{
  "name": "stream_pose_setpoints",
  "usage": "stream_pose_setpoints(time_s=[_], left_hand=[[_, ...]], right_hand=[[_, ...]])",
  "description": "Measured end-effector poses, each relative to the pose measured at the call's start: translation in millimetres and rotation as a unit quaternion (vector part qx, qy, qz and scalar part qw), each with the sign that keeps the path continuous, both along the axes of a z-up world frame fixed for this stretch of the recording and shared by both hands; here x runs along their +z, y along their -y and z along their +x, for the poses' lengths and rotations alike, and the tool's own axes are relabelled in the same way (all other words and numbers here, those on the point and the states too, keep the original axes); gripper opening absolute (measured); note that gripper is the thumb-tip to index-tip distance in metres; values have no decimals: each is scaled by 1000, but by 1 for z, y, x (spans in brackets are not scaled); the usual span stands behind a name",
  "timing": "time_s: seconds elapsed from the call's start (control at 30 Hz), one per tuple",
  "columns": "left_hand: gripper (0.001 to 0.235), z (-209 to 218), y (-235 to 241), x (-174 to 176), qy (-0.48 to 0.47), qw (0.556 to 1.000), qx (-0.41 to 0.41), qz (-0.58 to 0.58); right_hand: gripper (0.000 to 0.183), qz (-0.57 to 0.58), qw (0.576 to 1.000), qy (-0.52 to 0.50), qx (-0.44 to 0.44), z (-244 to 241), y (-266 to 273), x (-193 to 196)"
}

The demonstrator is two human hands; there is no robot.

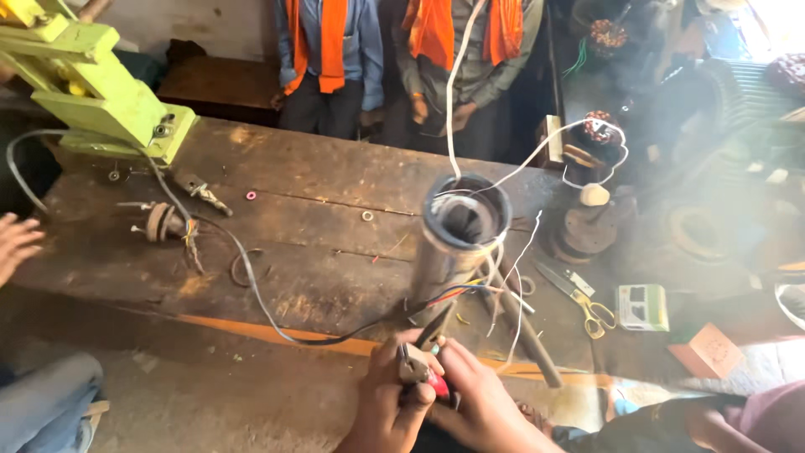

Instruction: The person strips insulation from wires using a knife and pliers, then wraps the exposed ends with insulating tape. They handle a cylindrical metal component and various tools on a cluttered workbench.

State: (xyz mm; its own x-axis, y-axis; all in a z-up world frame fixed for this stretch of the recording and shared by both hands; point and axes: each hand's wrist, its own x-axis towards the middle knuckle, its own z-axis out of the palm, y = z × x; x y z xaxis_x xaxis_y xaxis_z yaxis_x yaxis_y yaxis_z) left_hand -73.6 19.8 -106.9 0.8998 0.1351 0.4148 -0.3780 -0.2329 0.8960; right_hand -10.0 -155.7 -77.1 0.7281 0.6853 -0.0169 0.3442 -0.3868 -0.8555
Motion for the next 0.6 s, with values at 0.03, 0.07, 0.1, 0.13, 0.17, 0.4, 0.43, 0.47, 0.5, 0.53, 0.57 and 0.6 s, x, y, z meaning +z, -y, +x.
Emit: stream_pose_setpoints(time_s=[0.03, 0.07, 0.1, 0.13, 0.17, 0.4, 0.43, 0.47, 0.5, 0.53, 0.57, 0.6], left_hand=[[46, -1, 5, -2, -22, 1000, -11, 0], [47, -1, 10, -4, -44, 999, -18, 1], [47, 0, 13, -6, -26, 999, -24, 5], [48, 0, 16, -7, -9, 1000, -26, 8], [49, -1, 19, -8, 9, 999, -28, 13], [54, -20, 44, -20, -159, 953, -151, -211], [40, -17, 46, -23, -162, 955, -171, -180], [31, -13, 46, -26, -162, 957, -192, -144], [28, -14, 47, -28, -131, 973, -166, -95], [25, -15, 50, -31, -101, 984, -142, -48], [22, -15, 51, -34, -72, 991, -116, 0], [24, -16, 53, -37, -118, 988, -93, -45]], right_hand=[[53, 16, 999, 43, 25, 2, 7, -2], [52, 33, 994, 86, 53, 3, 16, -5], [51, 49, 987, 128, 83, 5, 26, -10], [41, 76, 985, 119, 97, 7, 37, -15], [31, 102, 982, 110, 111, 10, 49, -22], [18, 301, 949, 68, 68, 16, 125, -82], [25, 305, 948, -86, 16, 21, 137, -89], [40, 301, 924, -233, -35, 31, 146, -95], [58, 286, 878, -373, -87, 36, 150, -103], [57, 324, 893, -301, -88, 37, 155, -110], [59, 361, 900, -227, -88, 36, 159, -118], [64, 396, 901, -152, -91, 33, 167, -125]])
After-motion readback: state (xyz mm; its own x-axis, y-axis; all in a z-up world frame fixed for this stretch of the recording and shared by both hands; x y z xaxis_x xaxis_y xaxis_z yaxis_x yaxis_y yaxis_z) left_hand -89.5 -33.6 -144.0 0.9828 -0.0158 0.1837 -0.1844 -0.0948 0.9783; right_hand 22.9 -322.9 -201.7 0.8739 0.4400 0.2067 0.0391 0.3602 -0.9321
